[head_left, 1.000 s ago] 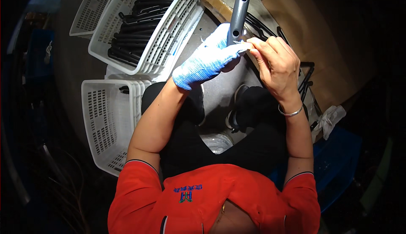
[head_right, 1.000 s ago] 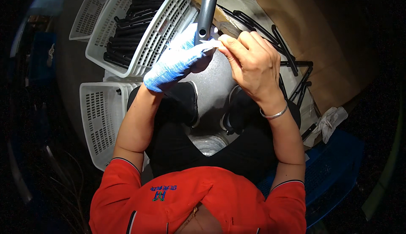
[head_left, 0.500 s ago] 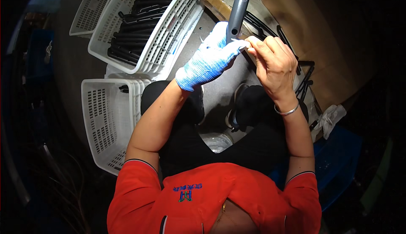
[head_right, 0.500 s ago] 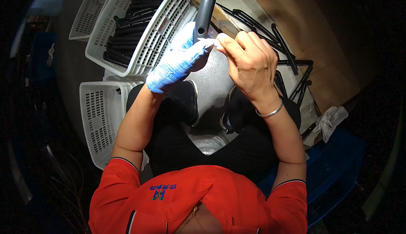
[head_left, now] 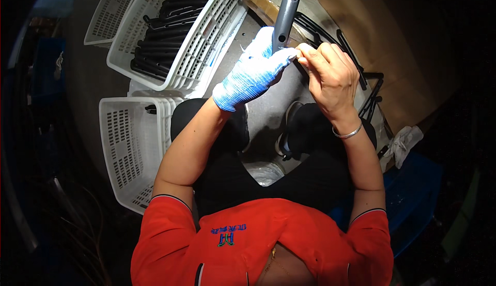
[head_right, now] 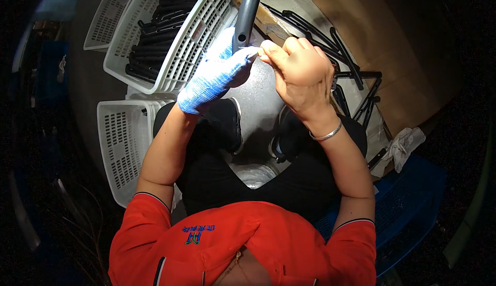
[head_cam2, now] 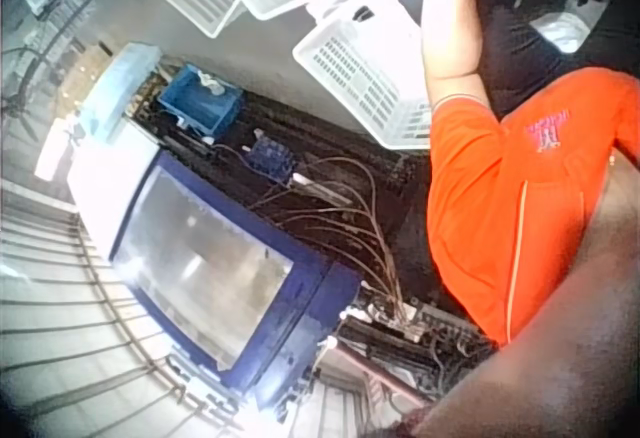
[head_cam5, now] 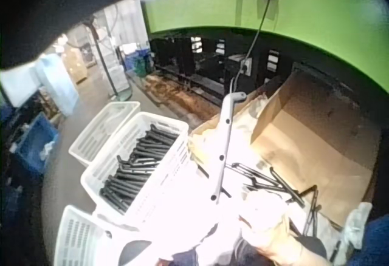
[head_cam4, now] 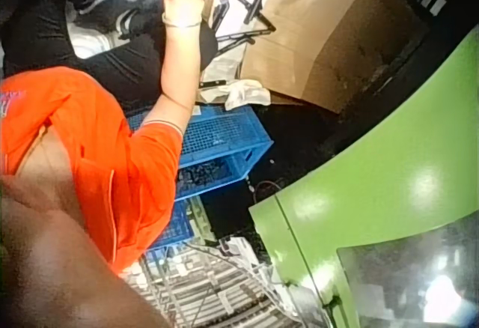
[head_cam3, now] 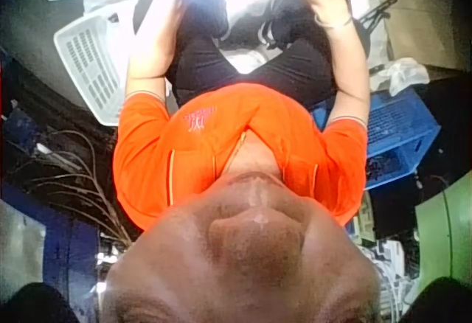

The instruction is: Manually attaching caps and components to the ends of plastic tubes at an assembly station using a small precision tool.

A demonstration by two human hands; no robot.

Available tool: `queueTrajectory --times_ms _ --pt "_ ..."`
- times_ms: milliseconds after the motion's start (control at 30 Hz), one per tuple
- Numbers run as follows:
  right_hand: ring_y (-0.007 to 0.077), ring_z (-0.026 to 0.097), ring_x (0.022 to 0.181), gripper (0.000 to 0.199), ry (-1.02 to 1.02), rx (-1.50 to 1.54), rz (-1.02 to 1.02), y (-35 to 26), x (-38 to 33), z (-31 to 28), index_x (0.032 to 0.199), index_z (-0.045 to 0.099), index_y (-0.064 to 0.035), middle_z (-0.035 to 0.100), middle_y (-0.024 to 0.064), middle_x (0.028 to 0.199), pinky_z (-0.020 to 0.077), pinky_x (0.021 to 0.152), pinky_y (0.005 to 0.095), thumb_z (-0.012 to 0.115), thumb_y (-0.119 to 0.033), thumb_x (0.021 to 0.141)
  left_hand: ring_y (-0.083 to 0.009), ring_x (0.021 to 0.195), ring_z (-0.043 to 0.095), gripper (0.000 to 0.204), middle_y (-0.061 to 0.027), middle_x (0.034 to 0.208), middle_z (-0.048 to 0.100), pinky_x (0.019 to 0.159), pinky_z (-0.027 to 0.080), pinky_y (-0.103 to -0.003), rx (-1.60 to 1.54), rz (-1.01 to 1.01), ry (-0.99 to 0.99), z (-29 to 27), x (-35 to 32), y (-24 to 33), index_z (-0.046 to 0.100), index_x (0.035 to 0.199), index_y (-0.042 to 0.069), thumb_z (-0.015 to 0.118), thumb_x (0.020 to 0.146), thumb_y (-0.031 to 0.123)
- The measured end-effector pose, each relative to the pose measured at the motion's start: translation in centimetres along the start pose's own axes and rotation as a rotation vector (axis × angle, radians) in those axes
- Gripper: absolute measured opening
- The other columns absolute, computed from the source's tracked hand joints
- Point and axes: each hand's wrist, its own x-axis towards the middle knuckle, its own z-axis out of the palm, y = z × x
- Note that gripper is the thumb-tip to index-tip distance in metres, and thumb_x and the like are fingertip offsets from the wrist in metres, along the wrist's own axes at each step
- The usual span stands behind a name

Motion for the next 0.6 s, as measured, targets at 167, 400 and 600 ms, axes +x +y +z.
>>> queueTrajectory --times_ms 167,400,600 --pt "0.0219 0.049 0.061 0.016 0.019 0.002 0.020 -0.1 0.1 0.1 0.092 0.067 -0.0064 0.046 0.0064 0.067 0.0392 0.056 0.0330 0.069 -0.011 0.077 -0.0231 0.076 0.056 0.040 -0.0113 0.095 0.050 0.060 0.049 -0.032 0.210 0.102 0.051 0.4 0.1 -0.7 0.060 0.110 0.014 0.065 0.073 -0.002" --pt "0.0180 0.053 0.066 0.020 0.090 0.148 0.088 1.2 0.2 0.9 0.101 0.062 -0.0039 0.054 0.0065 0.074 0.0416 0.060 0.0304 0.063 -0.019 0.087 -0.0140 0.061 0.052 0.021 -0.0049 0.078 0.049 0.051 0.044 -0.025 -0.274 -0.016 0.082 0.7 0.3 0.1 0.055 0.106 0.010 0.060 0.086 0.008" --pt "0.0029 0.043 0.062 0.036 0.011 0.926 0.608 2.6 0.4 1.6 0.112 0.057 0.0019 0.065 0.0035 0.092 0.0358 0.056 0.0175 0.054 -0.030 0.095 -0.0060 0.042 0.031 0.039 -0.0001 0.064 0.045 0.035 0.026 -0.020 -1.168 -0.246 -0.183 1.3 0.2 0.9 0.050 0.100 0.007 0.037 0.099 0.043"
